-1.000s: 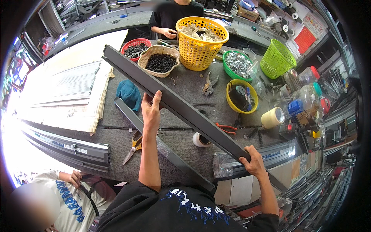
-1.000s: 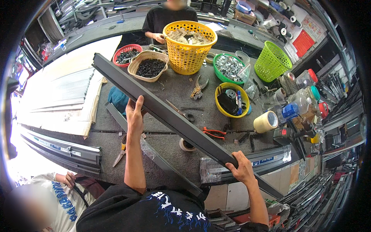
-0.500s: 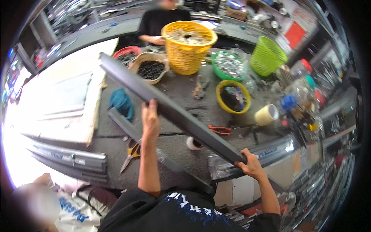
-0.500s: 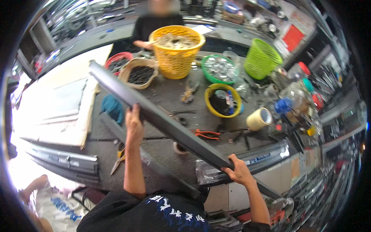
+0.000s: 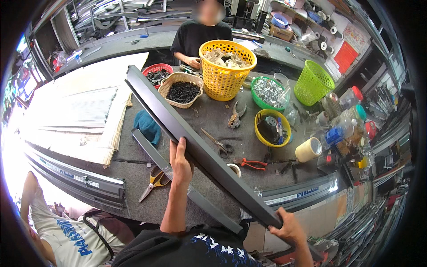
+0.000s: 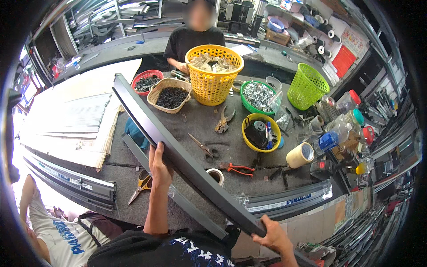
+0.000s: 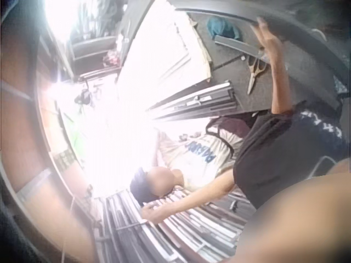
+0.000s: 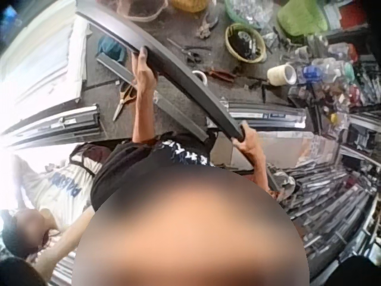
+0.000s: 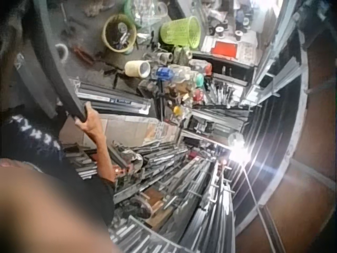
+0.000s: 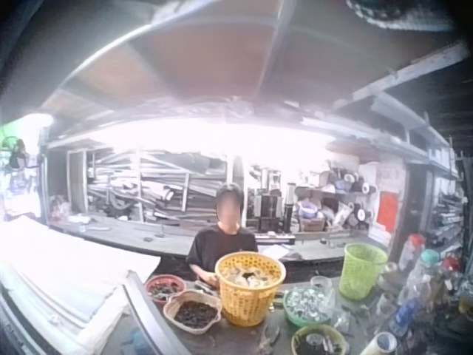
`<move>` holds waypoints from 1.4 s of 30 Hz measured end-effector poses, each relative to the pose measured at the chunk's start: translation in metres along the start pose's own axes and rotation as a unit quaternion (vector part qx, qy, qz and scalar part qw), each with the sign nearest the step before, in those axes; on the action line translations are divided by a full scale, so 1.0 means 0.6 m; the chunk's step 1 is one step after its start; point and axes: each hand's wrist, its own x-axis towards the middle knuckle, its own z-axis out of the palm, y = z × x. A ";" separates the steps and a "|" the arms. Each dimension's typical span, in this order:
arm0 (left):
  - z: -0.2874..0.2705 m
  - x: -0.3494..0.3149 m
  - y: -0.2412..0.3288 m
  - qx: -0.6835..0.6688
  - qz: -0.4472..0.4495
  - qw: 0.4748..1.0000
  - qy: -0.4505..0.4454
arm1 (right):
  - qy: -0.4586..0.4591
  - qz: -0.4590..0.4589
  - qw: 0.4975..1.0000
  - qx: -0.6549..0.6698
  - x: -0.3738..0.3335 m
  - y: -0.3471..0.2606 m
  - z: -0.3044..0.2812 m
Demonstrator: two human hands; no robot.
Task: The person picks up long metal profiles and wraps them with clear plastic film. They rotate the profiles, pull and smooth the film, and place the wrapped pieces on the workbench. A coworker is visible across the table handling similar items.
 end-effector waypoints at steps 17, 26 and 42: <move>0.133 -0.039 0.155 0.094 0.021 0.992 -0.085 | 0.166 -0.154 0.965 0.131 -0.084 0.042 0.145; 0.191 -0.115 0.211 -0.031 0.101 0.973 -0.206 | 0.279 -0.248 0.921 0.109 -0.093 0.074 0.147; 0.341 -0.439 0.241 -0.153 0.013 0.828 -0.540 | 0.278 -0.242 0.895 0.249 -0.074 0.276 0.315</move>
